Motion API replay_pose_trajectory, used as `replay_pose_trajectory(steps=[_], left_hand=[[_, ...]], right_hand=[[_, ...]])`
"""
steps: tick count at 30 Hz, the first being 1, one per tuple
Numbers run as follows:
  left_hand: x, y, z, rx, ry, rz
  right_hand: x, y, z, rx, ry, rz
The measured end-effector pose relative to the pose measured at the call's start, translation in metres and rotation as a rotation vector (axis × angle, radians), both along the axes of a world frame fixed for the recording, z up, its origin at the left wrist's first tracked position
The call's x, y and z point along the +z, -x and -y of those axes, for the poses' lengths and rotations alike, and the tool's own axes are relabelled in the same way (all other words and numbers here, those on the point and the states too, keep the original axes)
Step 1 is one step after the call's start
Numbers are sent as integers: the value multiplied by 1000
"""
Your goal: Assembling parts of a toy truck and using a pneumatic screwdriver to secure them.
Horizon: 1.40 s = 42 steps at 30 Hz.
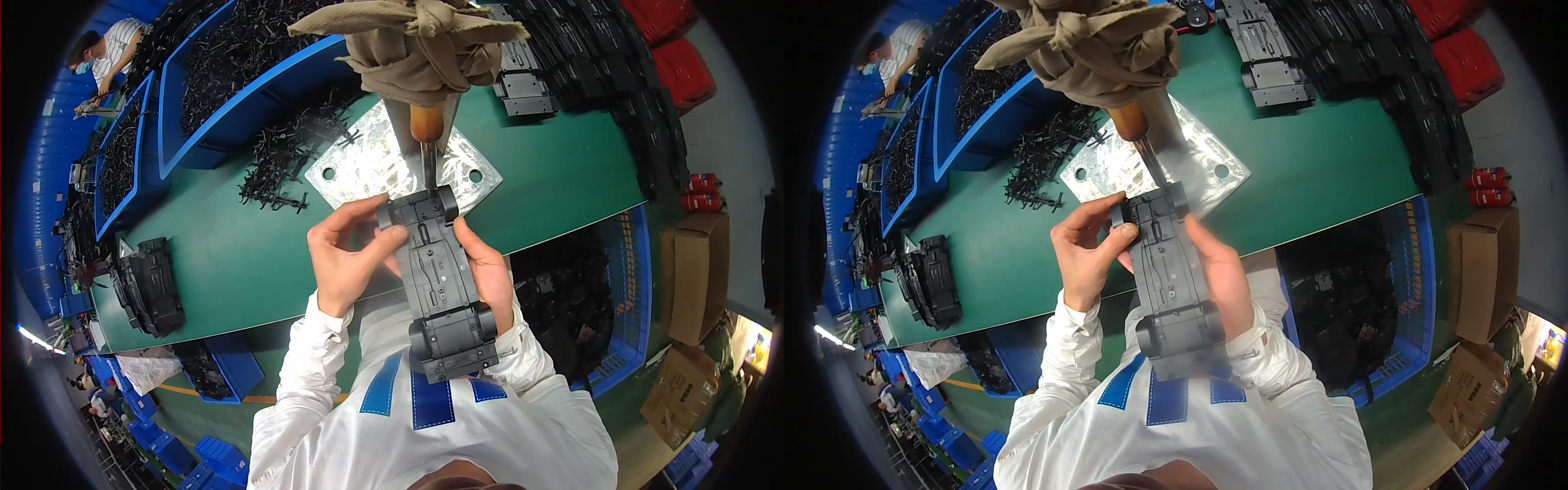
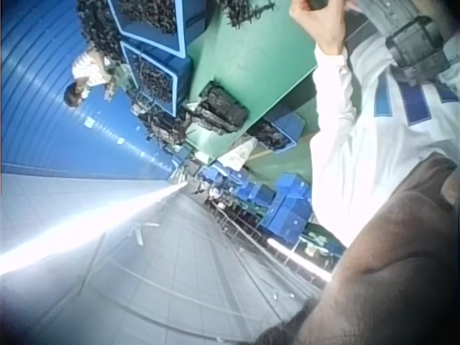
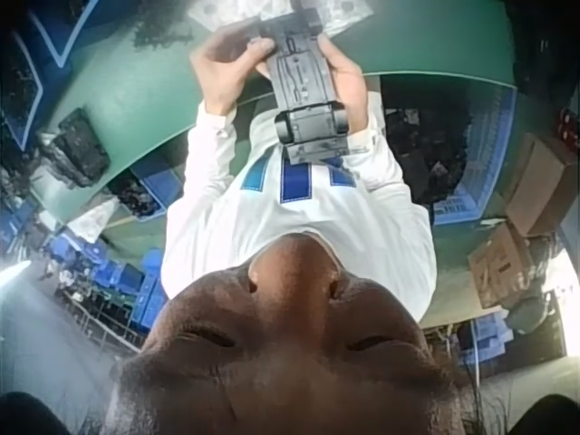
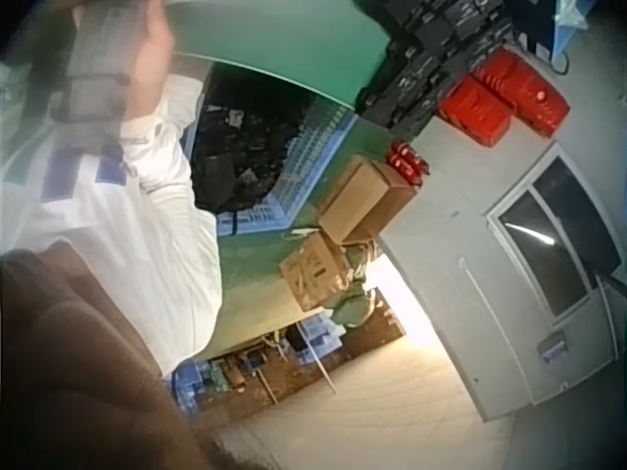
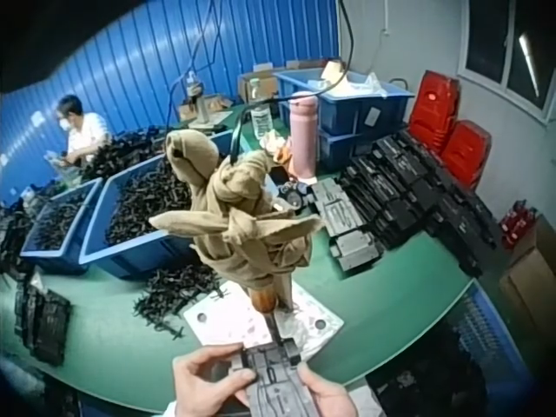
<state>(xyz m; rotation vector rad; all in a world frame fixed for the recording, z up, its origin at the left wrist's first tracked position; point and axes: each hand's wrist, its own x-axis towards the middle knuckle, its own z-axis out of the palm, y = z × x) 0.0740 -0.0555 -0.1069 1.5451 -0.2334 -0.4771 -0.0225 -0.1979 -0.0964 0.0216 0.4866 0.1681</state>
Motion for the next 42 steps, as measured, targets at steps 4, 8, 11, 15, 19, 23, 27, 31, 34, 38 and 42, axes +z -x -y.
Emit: replay_pose_trajectory(steps=[4, 8, 11, 15, 19, 23, 27, 31, 34, 38, 42], left_hand=[[2, 0, 1, 2, 5, -5], [2, 0, 1, 3, 6, -8], [-2, -1, 0, 0, -5, 21], [2, 0, 1, 2, -10, -4], [3, 1, 1, 1, 0, -10], [2, 0, 1, 3, 4, -9], [1, 0, 1, -1, 6, -2], [1, 0, 0, 3, 10, -28], [-3, 0, -1, 5, -5, 16], [-4, -1, -2, 7, -7, 4], [3, 0, 0, 10, -6, -41]], right_hand=[[1, 0, -1, -7, 33, -4], [1, 0, 0, -7, 9, -5], [1, 0, 0, 1, -3, 0], [0, 0, 0, 0, -5, 4], [0, 1, 0, -17, 8, -5], [-2, 1, 1, -14, 2, 20], [0, 1, 0, -22, -13, 3], [-1, 0, 0, -10, -25, -8], [-2, 1, 0, -9, -23, -9], [-5, 2, 0, -20, -74, 3], [-3, 1, 1, -21, -64, -2]])
